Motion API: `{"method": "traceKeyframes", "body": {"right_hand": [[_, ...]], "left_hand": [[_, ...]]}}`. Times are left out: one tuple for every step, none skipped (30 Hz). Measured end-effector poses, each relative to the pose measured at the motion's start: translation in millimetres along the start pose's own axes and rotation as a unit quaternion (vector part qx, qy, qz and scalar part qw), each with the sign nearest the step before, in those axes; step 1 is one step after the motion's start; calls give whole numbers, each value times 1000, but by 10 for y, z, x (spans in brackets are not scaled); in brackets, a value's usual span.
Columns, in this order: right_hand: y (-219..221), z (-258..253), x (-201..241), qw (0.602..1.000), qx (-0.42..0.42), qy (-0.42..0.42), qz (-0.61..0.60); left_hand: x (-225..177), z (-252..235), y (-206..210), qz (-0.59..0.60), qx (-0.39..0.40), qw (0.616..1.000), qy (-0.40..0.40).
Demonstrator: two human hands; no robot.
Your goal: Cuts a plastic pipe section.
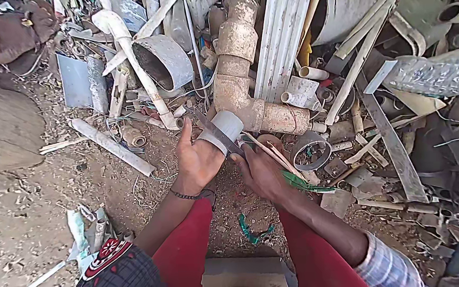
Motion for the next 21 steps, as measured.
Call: {"method": "traceKeyframes", "body": {"right_hand": [[8, -37, -68, 1000, -12, 10, -23], [1, -95, -179, 998, -31, 31, -46], [-5, -138, -265, 996, -45, 53, -60], [-5, -141, -270, 995, -49, 55, -60], [18, -111, -193, 997, -40, 33, -54], [61, -51, -75, 999, -12, 7, -51], [91, -6, 6, 999, 14, -11, -44], [86, -9, 4, 999, 26, -11, -41], [55, -56, -73, 999, 9, -2, -40], [16, -115, -189, 999, -13, 22, -44], [-24, -151, -275, 997, -31, 47, -45], [-51, -153, -286, 997, -37, 56, -30], [-53, -113, -222, 999, -33, 41, -7], [-32, -35, -117, 1000, -15, 19, 2], [-18, 43, -28, 1000, 4, -2, 5], [-17, 81, -9, 1000, 22, -9, 7], [-29, 69, -68, 1000, 20, -6, 5], [-56, 17, -179, 1000, 9, 15, -2], [-82, -48, -304, 999, -7, 42, -11], [-98, -97, -371, 998, -29, 51, -15], [-94, -99, -334, 998, -37, 44, -15]], "left_hand": [[6, -5, -12, 4, -3, 1000, -1], [9, -5, -19, 9, -3, 1000, -1], [7, 0, -24, 13, -1, 1000, 0], [2, 4, -20, 14, 2, 1000, 0], [-5, 4, -13, 15, 5, 1000, 2], [-10, 4, -18, 14, 4, 1000, 3], [-8, -2, -29, 12, 1, 1000, 4], [0, -10, -35, 11, 0, 1000, 3], [8, -11, -39, 9, -4, 1000, 2], [14, -5, -41, 6, -8, 1000, 1], [16, 3, -37, -2, -10, 1000, 1], [9, 6, -23, -12, -8, 1000, 5], [-1, 7, -4, -24, 0, 1000, 13], [-10, 14, 12, -41, 9, 999, 22], [-12, 13, 31, -58, 21, 998, 30], [-5, 7, 52, -70, 34, 996, 36], [5, 11, 64, -76, 38, 996, 38], [15, 20, 68, -78, 35, 996, 36], [21, 31, 67, -75, 28, 996, 32], [19, 37, 70, -75, 23, 996, 31], [12, 38, 79, -75, 22, 996, 34]]}}
Point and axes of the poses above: each hand's wrist, its own z-axis away from the middle knuckle, its own y-axis out of the palm, x = y × z, the point moved 9 cm from there along -z, towards the middle knuckle
